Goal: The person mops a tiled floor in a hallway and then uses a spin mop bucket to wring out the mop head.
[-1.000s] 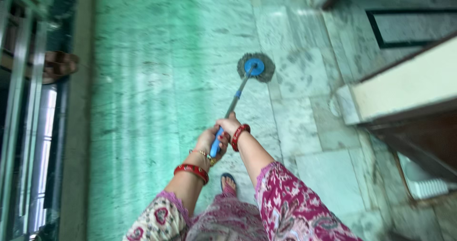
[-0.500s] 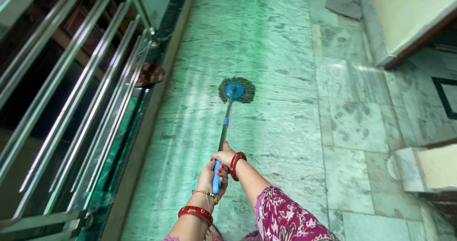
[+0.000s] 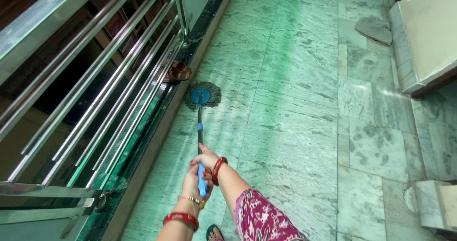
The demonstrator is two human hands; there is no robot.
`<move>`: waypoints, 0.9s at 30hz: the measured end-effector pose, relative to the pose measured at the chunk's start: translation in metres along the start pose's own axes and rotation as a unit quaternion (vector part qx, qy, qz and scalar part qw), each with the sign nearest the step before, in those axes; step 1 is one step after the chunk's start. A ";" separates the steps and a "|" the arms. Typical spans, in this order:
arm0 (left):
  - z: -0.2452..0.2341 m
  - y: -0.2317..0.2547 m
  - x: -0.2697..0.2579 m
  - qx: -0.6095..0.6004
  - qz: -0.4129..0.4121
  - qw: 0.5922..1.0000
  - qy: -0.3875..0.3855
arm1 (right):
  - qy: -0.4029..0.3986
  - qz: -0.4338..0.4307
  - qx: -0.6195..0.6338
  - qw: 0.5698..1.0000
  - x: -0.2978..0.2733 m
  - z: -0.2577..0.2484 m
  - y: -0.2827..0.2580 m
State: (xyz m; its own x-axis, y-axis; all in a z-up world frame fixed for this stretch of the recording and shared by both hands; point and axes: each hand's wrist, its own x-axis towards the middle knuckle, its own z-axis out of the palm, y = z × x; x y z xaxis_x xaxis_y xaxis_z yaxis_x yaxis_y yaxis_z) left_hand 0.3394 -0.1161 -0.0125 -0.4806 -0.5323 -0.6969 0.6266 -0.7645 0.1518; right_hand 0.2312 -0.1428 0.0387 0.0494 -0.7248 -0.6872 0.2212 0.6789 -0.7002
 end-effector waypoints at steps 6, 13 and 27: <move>0.050 -0.012 0.011 0.122 -0.055 0.991 0.005 | 0.086 0.033 0.023 0.995 -0.032 -0.040 -0.013; 0.045 -0.110 -0.019 0.159 -0.133 0.978 0.007 | 0.144 -0.031 0.083 0.986 -0.064 -0.110 0.075; 0.068 -0.363 -0.031 0.333 -0.301 0.893 -0.022 | 0.314 -0.070 0.289 0.902 -0.198 -0.307 0.241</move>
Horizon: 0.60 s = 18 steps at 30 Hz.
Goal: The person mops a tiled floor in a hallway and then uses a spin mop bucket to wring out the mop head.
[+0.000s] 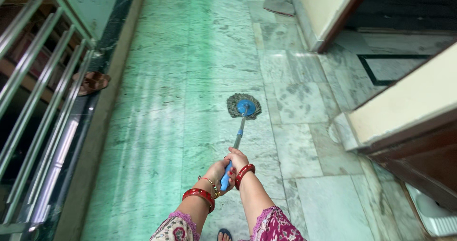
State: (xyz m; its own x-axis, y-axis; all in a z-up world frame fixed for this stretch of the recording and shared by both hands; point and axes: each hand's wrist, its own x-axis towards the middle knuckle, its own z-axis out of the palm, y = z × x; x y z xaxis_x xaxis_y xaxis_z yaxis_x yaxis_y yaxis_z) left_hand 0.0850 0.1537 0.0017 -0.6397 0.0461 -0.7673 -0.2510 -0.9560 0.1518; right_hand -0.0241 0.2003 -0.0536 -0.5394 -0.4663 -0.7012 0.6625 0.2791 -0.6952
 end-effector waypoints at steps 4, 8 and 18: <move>0.032 -0.030 0.013 0.029 -0.049 0.998 -0.015 | 0.046 -0.005 0.044 0.998 -0.020 -0.051 -0.001; 0.043 -0.052 0.017 0.047 -0.052 0.998 0.001 | 0.088 0.009 -0.005 0.996 -0.026 -0.076 0.004; -0.068 -0.042 -0.051 -0.120 0.030 0.992 -0.031 | 0.005 0.024 -0.101 0.995 -0.062 0.038 0.047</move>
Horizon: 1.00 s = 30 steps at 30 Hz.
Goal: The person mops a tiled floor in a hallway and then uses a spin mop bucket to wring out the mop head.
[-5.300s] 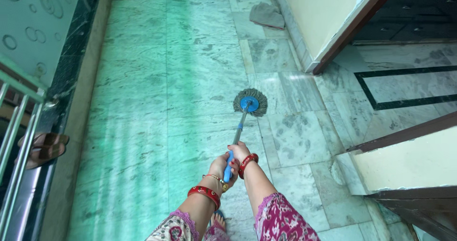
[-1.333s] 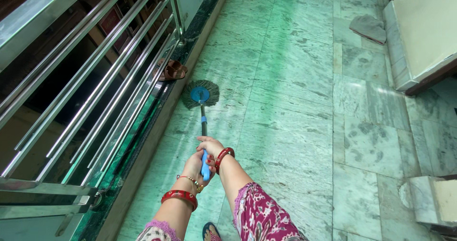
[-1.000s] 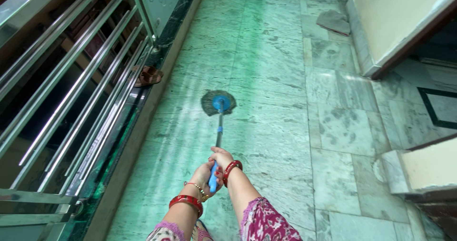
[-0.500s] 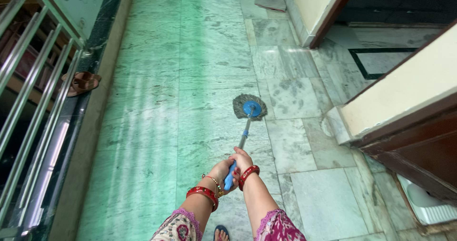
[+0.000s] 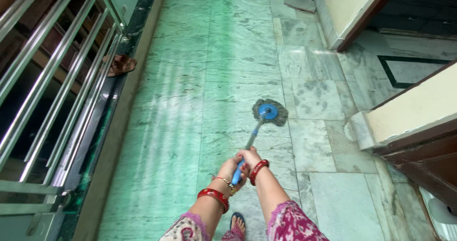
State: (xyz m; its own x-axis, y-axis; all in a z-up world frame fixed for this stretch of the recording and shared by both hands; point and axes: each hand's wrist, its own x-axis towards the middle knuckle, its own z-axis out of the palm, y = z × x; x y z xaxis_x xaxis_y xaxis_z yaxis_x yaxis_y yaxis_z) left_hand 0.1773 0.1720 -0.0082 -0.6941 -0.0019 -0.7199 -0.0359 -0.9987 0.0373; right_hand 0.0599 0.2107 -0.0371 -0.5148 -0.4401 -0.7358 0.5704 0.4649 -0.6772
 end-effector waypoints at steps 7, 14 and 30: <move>-0.105 0.053 -0.100 -0.063 0.103 0.993 -0.011 | -0.098 -0.024 -0.075 0.992 -0.030 0.158 0.029; -0.188 0.070 -0.194 -0.151 0.220 0.964 0.023 | -0.190 -0.041 -0.233 0.953 -0.096 0.283 0.062; -0.190 0.029 -0.202 -0.137 0.224 0.963 0.057 | -0.292 0.028 -0.069 0.954 -0.152 0.251 0.081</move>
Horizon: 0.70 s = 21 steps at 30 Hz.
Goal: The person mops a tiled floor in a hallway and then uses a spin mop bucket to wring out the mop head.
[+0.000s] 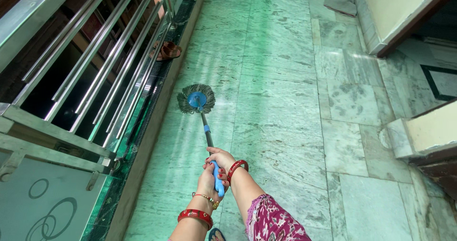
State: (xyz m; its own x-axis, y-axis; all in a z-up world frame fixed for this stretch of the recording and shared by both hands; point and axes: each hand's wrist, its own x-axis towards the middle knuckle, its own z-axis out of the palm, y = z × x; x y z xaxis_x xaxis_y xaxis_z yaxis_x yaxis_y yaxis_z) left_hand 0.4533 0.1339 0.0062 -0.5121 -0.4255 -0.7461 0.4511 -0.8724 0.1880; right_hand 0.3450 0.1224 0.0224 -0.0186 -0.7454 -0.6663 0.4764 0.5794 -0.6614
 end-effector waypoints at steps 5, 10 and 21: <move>0.011 -0.034 -0.002 0.030 -0.046 0.998 -0.010 | 0.070 0.006 0.028 0.997 -0.029 -0.036 0.010; 0.037 -0.097 -0.002 0.072 -0.103 0.992 -0.014 | 0.122 -0.015 0.066 0.990 -0.068 -0.101 0.029; 0.098 -0.274 0.013 0.216 -0.215 0.952 -0.013 | 0.255 -0.051 0.136 0.956 -0.148 -0.289 0.095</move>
State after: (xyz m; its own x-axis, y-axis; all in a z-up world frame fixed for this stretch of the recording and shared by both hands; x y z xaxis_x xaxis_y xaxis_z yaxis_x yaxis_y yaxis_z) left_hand 0.2512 0.3444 0.0077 -0.6013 -0.0080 -0.7990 -0.1442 -0.9824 0.1184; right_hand 0.1389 0.3829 -0.0417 -0.4705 -0.4962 -0.7297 0.6587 0.3527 -0.6646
